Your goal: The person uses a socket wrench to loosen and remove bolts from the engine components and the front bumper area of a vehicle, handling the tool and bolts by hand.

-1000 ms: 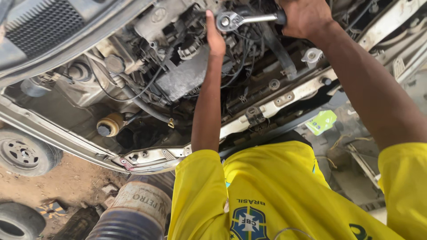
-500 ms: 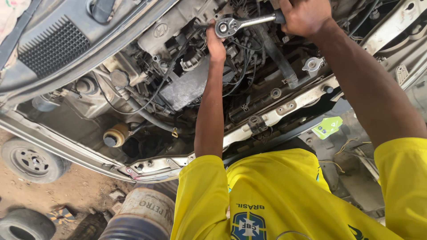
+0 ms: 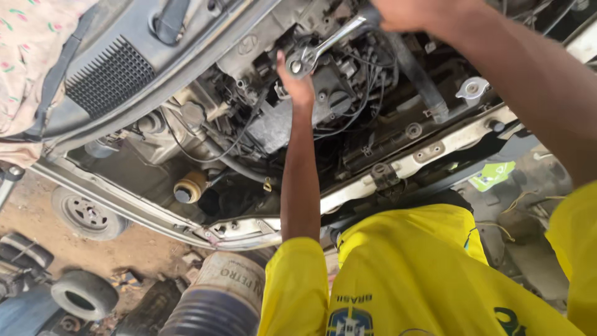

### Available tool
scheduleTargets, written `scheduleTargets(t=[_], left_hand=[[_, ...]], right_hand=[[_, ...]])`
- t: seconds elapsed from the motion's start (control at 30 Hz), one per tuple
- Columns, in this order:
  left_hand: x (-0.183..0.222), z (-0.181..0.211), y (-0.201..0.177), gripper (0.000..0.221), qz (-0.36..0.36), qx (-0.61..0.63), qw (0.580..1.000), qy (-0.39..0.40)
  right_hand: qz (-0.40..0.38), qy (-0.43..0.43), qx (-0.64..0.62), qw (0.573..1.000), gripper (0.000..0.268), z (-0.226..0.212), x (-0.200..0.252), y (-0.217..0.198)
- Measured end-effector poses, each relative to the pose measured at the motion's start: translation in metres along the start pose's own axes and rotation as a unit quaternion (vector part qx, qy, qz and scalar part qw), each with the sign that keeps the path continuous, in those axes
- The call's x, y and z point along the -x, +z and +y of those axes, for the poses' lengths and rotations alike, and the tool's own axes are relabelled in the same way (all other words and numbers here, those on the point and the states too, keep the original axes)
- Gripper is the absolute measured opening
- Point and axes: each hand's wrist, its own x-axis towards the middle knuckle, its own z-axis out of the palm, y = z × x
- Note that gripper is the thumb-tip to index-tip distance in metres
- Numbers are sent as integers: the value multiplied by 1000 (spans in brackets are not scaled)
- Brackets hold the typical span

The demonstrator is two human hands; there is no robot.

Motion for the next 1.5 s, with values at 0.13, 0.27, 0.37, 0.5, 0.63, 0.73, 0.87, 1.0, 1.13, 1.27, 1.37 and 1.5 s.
scheduleTargets(t=[0.13,0.27,0.37,0.5,0.63,0.73,0.87,1.0,1.13,1.27,1.37,1.5], left_hand=[[-27,-16,28,56,24,-103,990,97],[-50,-34,58,42,12,-421,857,298],[-50,-36,53,53,52,-592,693,409],[-32,-19,24,19,-135,-174,965,142],[-18,-4,5,30,-105,48,993,15],[9,-8,-1,33,-90,-77,992,54],[42,-10,-1,22,-165,102,981,25],[58,-6,-13,28,-20,39,999,19],[44,8,-15,27,-87,143,986,-25],[61,25,60,33,-185,-215,940,188],[79,19,79,31,-262,-132,948,124],[93,7,80,28,-289,-92,945,120]], right_hand=[[-49,38,-140,988,48,-57,74,-29],[146,109,-490,853,54,-160,114,-34],[121,177,-513,831,60,-188,103,-33],[-80,134,-383,911,56,-157,109,-24],[-78,134,-242,958,38,-119,106,-23],[107,56,-81,989,49,-76,80,-5],[14,-59,-152,987,36,-28,18,4],[-22,-104,-6,994,37,-47,14,1],[213,-33,-41,976,69,-65,74,7],[96,97,-222,965,64,-105,139,21],[187,153,-309,920,33,-136,165,42],[215,189,-345,894,24,-160,181,61]])
